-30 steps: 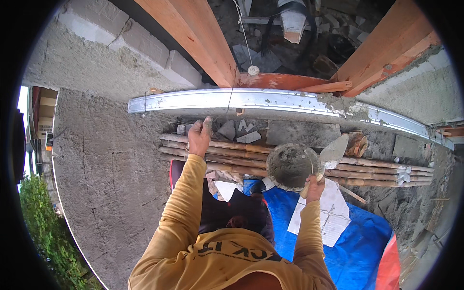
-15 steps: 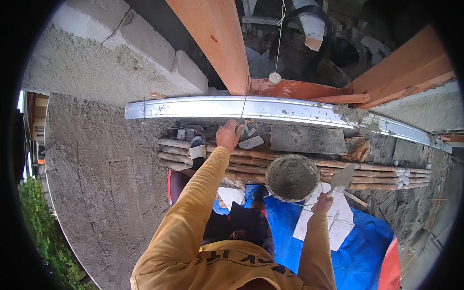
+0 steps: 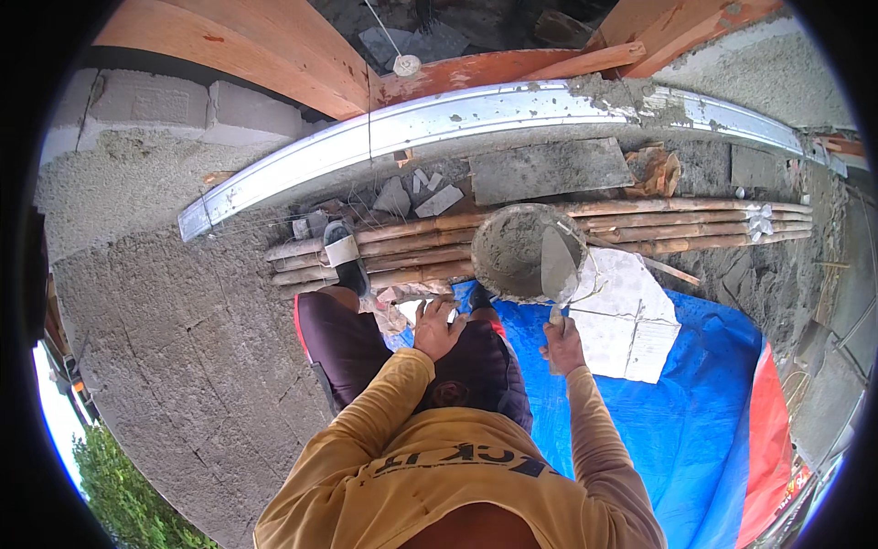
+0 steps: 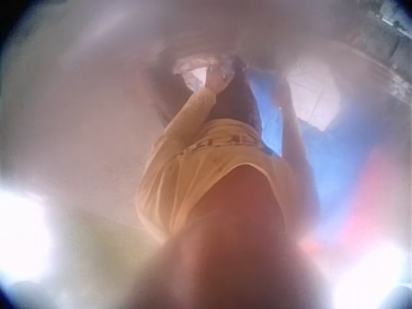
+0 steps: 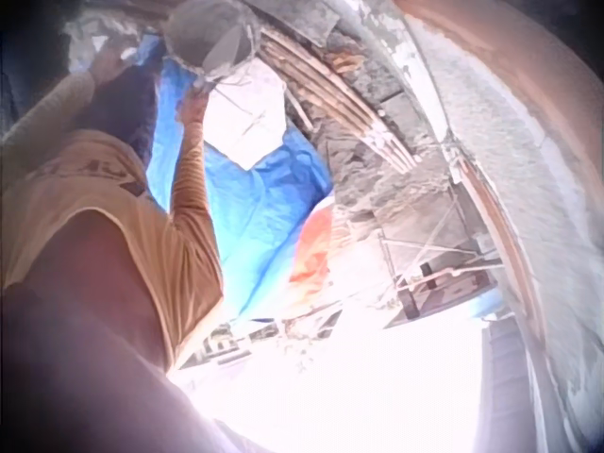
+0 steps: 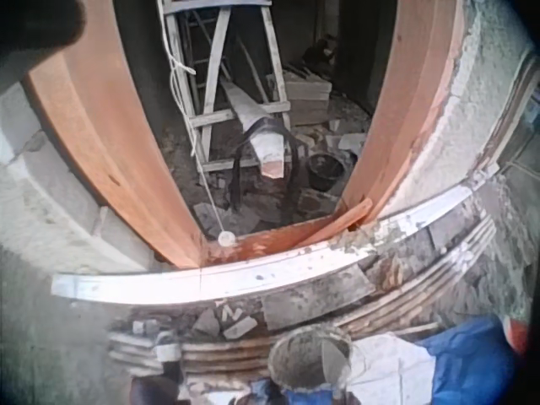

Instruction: The person scoops cement from a bucket using a trowel and applies it to a wall surface, smoothing it along a metal guide. The person then uses a shovel to mix a pile of cement on the ground.

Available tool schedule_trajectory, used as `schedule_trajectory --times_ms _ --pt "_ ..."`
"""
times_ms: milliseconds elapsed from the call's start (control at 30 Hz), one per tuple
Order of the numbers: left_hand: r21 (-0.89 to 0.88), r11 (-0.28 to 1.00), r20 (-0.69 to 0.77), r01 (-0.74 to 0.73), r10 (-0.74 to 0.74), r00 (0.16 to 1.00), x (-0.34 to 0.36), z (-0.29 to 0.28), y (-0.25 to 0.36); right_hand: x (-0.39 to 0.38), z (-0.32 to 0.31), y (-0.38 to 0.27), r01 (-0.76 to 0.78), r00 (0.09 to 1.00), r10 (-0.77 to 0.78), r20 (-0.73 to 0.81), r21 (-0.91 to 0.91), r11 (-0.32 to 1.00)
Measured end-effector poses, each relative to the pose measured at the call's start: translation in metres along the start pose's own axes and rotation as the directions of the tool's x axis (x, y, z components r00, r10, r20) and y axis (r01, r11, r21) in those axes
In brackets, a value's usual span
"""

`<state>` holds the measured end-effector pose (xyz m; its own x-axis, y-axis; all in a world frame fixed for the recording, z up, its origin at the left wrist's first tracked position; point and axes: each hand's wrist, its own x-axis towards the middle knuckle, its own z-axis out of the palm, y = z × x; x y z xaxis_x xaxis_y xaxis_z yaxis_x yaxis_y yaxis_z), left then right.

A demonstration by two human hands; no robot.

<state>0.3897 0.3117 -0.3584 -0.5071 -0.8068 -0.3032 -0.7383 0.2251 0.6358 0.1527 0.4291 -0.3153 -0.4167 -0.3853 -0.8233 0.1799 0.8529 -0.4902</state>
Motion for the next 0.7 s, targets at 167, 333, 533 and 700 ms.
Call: schedule_trajectory --times_ms 167,333,533,700 --pt "0.023 0.988 0.151 0.150 -0.152 0.977 0.034 0.030 -0.029 0.086 0.003 0.020 -0.185 0.979 0.182 0.087 0.025 0.982" --pt "-0.093 0.967 0.165 0.236 -0.218 0.962 0.102 0.095 -0.075 0.187 -0.004 0.019 0.497 0.859 -0.074 0.506 -0.860 -0.119" --pt "-0.125 0.925 0.177 0.359 -0.336 0.925 0.133 0.136 -0.079 0.175 0.065 -0.021 0.081 0.996 -0.001 0.093 -0.854 0.514" --pt "-0.184 0.919 0.165 0.348 -0.320 0.933 0.126 0.137 -0.085 0.140 0.038 0.007 0.279 0.941 0.018 0.338 -0.804 0.526"
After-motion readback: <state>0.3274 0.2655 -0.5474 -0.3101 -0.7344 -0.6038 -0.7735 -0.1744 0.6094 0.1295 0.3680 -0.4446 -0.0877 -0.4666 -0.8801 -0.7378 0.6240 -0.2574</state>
